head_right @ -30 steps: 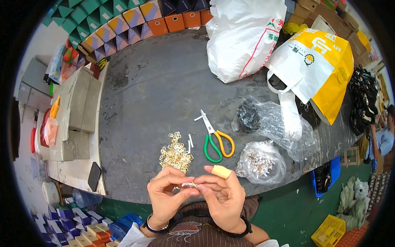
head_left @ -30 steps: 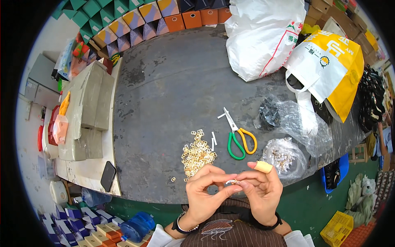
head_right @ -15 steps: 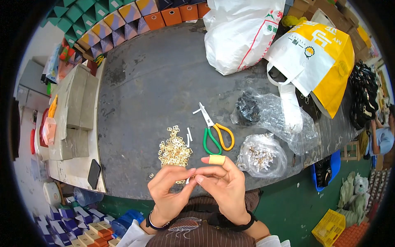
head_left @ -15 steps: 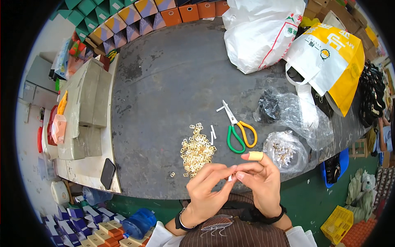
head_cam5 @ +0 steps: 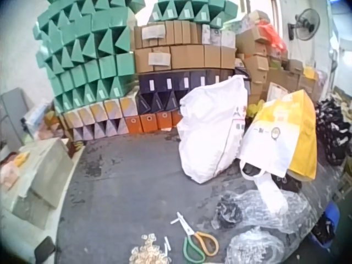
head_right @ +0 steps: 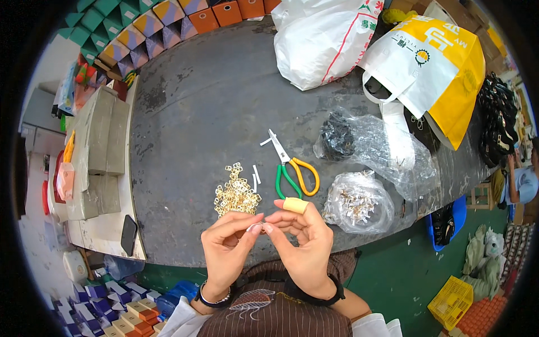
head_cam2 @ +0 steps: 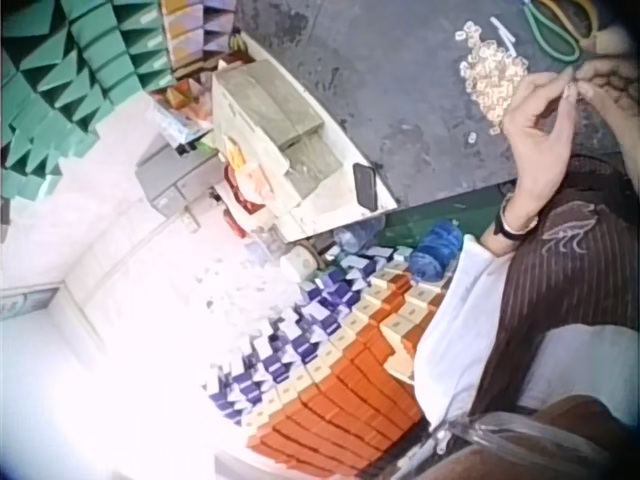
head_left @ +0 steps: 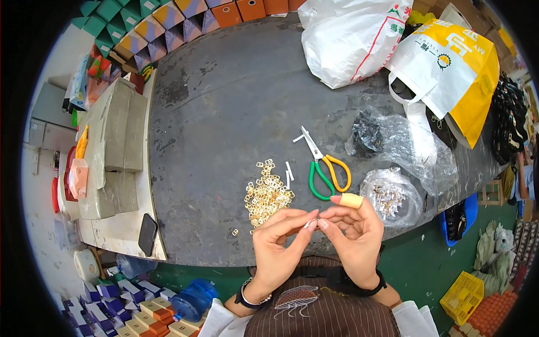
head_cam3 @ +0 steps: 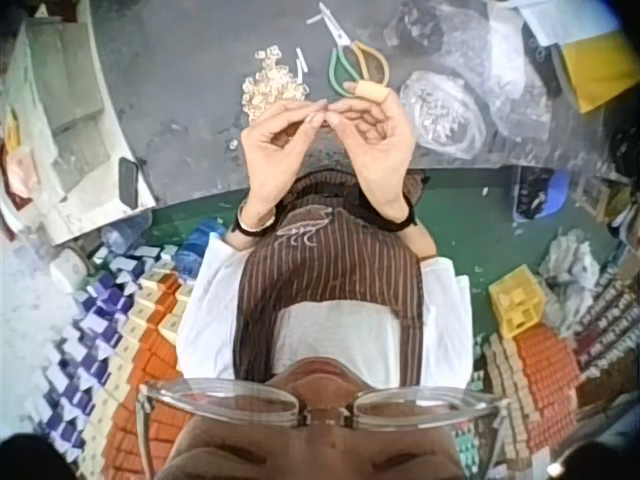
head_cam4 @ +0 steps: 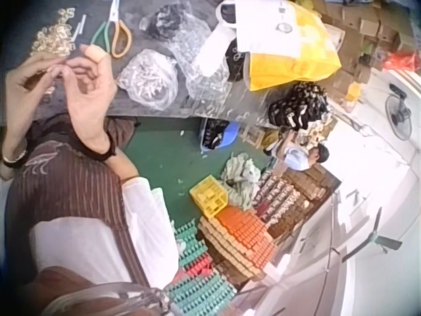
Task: Assembling metal eyelets and fabric loops for shoe manufacturing.
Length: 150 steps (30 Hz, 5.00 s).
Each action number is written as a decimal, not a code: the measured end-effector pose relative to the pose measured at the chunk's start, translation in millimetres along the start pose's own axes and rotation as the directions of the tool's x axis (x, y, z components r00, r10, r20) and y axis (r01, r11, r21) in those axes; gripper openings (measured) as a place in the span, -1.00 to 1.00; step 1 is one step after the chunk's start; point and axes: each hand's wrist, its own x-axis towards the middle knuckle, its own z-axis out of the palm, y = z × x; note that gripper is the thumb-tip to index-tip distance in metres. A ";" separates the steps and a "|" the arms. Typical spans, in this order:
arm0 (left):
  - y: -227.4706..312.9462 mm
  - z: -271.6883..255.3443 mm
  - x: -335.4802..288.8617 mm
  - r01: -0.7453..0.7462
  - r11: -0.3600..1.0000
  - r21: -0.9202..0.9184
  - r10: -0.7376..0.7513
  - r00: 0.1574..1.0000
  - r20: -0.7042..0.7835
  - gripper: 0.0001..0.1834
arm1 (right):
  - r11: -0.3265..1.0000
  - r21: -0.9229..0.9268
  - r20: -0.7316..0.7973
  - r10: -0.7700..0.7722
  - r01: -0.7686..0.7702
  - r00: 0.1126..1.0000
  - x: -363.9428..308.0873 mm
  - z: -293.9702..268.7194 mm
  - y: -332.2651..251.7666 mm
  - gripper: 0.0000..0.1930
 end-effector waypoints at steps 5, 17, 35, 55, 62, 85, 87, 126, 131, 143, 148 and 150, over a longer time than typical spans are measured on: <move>0.6 3.5 3.0 0.007 0.999 -0.042 -0.010 0.996 -0.089 -0.81 | 0.996 0.085 -0.014 0.041 -0.040 0.999 -0.9 2.9 -0.5 -0.65; -3.3 3.0 0.7 -0.036 0.998 -0.054 0.034 0.999 -0.036 -0.78 | 0.999 0.044 -0.036 -0.002 0.003 0.999 4.2 3.2 2.9 -0.65; -7.7 -3.1 2.5 0.013 0.990 -0.143 -0.017 1.000 -0.026 -0.81 | 0.984 -0.145 -0.042 -0.112 0.105 0.993 1.7 6.5 3.8 -0.69; -11.0 -3.2 -2.2 -0.035 0.978 -0.205 0.000 0.986 -0.166 -0.92 | 0.999 0.046 0.116 0.009 -0.014 0.993 -5.4 2.3 -3.9 -0.63; -4.3 -6.0 -0.2 0.049 0.950 -0.307 -0.080 0.993 -0.089 -0.93 | 0.985 0.130 0.190 0.083 -0.109 0.978 0.8 -7.5 -4.9 -0.76; -4.3 -16.5 5.8 0.341 0.771 -0.538 -0.297 0.940 0.170 -0.96 | 0.982 -0.013 0.239 0.185 -0.187 0.953 4.5 -7.3 -7.3 -0.80; -5.4 -16.0 6.1 0.329 0.786 -0.523 -0.286 0.944 0.165 -0.96 | 0.976 -0.026 0.251 0.217 -0.218 0.943 5.1 -9.7 -7.7 -0.80; -2.8 -10.3 6.7 0.186 0.945 -0.271 -0.173 0.982 0.072 -0.85 | 0.977 -0.127 0.214 0.193 -0.168 0.958 13.3 -6.0 -8.1 -0.84; -5.5 -12.0 6.6 0.177 0.929 -0.326 -0.153 0.983 0.098 -0.87 | 0.970 -0.018 0.233 0.242 -0.244 0.942 16.8 -10.8 -1.8 -0.87; 1.2 -5.3 4.1 0.048 0.984 -0.169 -0.047 0.999 0.006 -0.89 | 0.949 -0.002 0.242 0.306 -0.315 0.921 16.7 -10.0 -3.7 -0.84; 4.9 -6.9 4.0 0.101 0.969 -0.223 -0.099 0.995 0.022 -0.90 | 0.960 -0.071 0.242 0.279 -0.270 0.929 13.1 -10.4 -8.4 -0.85; 2.1 -9.4 4.4 0.133 0.949 -0.288 -0.128 0.991 0.035 -0.91 | 0.963 -0.083 0.239 0.269 -0.257 0.933 12.5 -9.5 -9.8 -0.87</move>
